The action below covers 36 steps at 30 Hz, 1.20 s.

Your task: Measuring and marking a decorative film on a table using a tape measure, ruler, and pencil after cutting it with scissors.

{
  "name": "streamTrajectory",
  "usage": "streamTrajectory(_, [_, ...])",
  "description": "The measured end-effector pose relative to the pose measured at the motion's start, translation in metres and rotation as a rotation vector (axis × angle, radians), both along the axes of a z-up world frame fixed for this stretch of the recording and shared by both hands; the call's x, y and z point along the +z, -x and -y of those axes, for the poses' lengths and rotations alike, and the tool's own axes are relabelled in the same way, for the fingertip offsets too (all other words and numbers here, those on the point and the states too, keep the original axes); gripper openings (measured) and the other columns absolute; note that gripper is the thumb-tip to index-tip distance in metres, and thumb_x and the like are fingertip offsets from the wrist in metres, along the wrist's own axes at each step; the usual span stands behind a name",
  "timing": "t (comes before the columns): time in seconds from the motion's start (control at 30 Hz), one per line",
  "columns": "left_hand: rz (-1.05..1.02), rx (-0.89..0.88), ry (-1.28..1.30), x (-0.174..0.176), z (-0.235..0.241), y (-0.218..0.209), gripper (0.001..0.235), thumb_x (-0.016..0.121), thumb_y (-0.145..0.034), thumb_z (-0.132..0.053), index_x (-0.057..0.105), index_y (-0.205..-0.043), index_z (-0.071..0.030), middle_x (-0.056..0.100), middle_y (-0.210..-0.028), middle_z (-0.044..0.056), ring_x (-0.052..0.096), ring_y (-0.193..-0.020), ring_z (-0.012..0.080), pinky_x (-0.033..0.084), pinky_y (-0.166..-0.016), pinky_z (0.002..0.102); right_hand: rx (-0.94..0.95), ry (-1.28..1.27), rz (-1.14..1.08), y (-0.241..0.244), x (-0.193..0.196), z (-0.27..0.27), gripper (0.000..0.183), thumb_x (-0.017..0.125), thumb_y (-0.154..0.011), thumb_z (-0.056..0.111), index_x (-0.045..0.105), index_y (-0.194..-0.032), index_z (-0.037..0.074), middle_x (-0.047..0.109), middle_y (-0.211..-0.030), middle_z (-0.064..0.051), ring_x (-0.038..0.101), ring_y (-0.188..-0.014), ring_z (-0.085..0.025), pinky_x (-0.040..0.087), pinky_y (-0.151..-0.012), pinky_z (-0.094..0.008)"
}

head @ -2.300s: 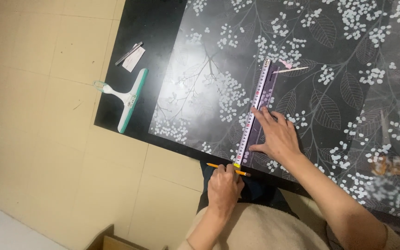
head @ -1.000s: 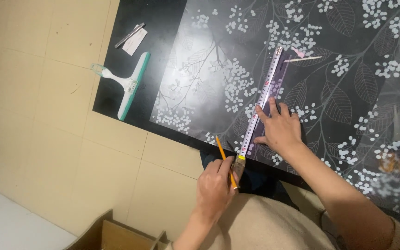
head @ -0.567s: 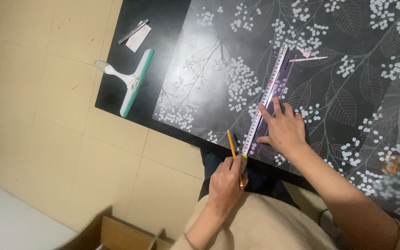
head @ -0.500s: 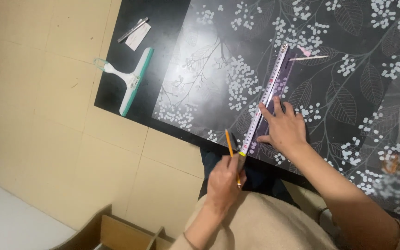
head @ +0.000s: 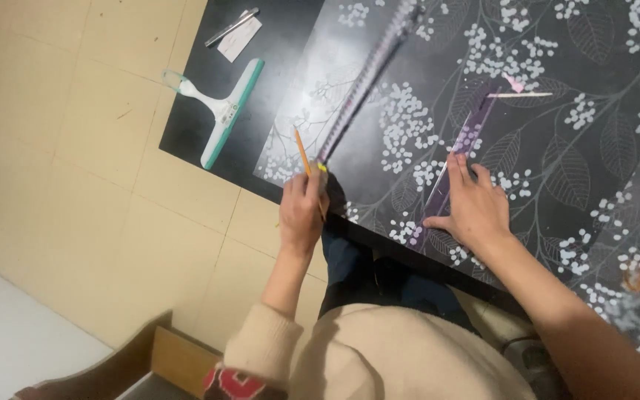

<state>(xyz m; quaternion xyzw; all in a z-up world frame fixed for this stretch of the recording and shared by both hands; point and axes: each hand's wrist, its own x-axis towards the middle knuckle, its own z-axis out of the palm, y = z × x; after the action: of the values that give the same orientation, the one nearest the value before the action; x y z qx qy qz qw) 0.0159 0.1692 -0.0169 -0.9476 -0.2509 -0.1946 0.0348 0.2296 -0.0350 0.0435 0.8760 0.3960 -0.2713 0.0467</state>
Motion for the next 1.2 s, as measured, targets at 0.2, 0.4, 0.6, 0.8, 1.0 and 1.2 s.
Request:
streamTrajectory(0.2, [0.085,0.046,0.139,-0.01,-0.01,-0.012,0.047,0.081,-0.082,-0.023,0.063,-0.123,-0.006,0.058,-0.095,0.012,0.065,-0.083,0.0274,0.056,-0.078,0.037,-0.019,-0.038,0.001,0.001,0.0,0.001,0.114,0.089,-0.065,0.056,0.042,-0.155,0.004,0.048,-0.159,-0.018,0.04,-0.148,-0.039,0.051,-0.098,-0.061])
streamTrajectory(0.4, [0.295,-0.027,0.432,0.029,0.05,0.003,0.018,0.064,-0.095,-0.014,0.071,-0.111,-0.008,0.068,-0.093,0.011,0.068,-0.086,0.03,0.055,-0.077,0.04,-0.032,-0.019,-0.008,0.0,0.0,0.001,0.111,0.088,-0.066,0.057,0.045,-0.152,0.004,0.046,-0.161,-0.015,0.037,-0.15,-0.037,0.05,-0.1,-0.062])
streamTrajectory(0.6, [0.203,-0.211,1.082,0.057,0.108,0.005,0.014,0.062,-0.101,-0.02,0.075,-0.105,-0.018,0.078,-0.085,0.003,0.076,-0.082,0.0232,0.06,-0.077,0.033,-0.034,-0.042,-0.023,0.001,0.0,0.002,0.109,0.089,-0.066,0.056,0.047,-0.15,0.002,0.045,-0.161,-0.018,0.038,-0.149,-0.039,0.05,-0.099,-0.063])
streamTrajectory(0.8, [0.08,-0.202,1.017,0.029,0.111,-0.001,0.034,0.049,-0.108,-0.028,0.072,-0.086,-0.017,0.074,-0.07,0.002,0.073,-0.069,0.0257,0.058,-0.068,0.036,-0.042,-0.052,-0.024,0.0,-0.003,0.002,0.108,0.089,-0.066,0.054,0.046,-0.15,0.003,0.044,-0.162,-0.018,0.037,-0.149,-0.039,0.049,-0.099,-0.064])
streamTrajectory(1.0, [0.103,-0.225,1.003,0.027,0.113,-0.005,0.023,0.052,-0.107,-0.022,0.069,-0.095,-0.011,0.073,-0.071,0.004,0.073,-0.071,0.0253,0.058,-0.066,0.034,-0.023,-0.043,-0.007,0.0,-0.001,0.002,0.107,0.088,-0.066,0.056,0.048,-0.149,0.002,0.044,-0.162,-0.018,0.039,-0.149,-0.039,0.051,-0.097,-0.062])
streamTrajectory(1.2, [0.107,-0.275,0.985,0.03,0.117,-0.009,0.023,0.054,-0.107,-0.018,0.068,-0.092,-0.007,0.071,-0.07,0.006,0.071,-0.069,0.025,0.057,-0.063,0.032,-0.033,-0.036,-0.025,0.0,0.001,0.001,0.107,0.089,-0.065,0.057,0.048,-0.148,0.003,0.044,-0.162,-0.018,0.038,-0.149,-0.04,0.051,-0.097,-0.062])
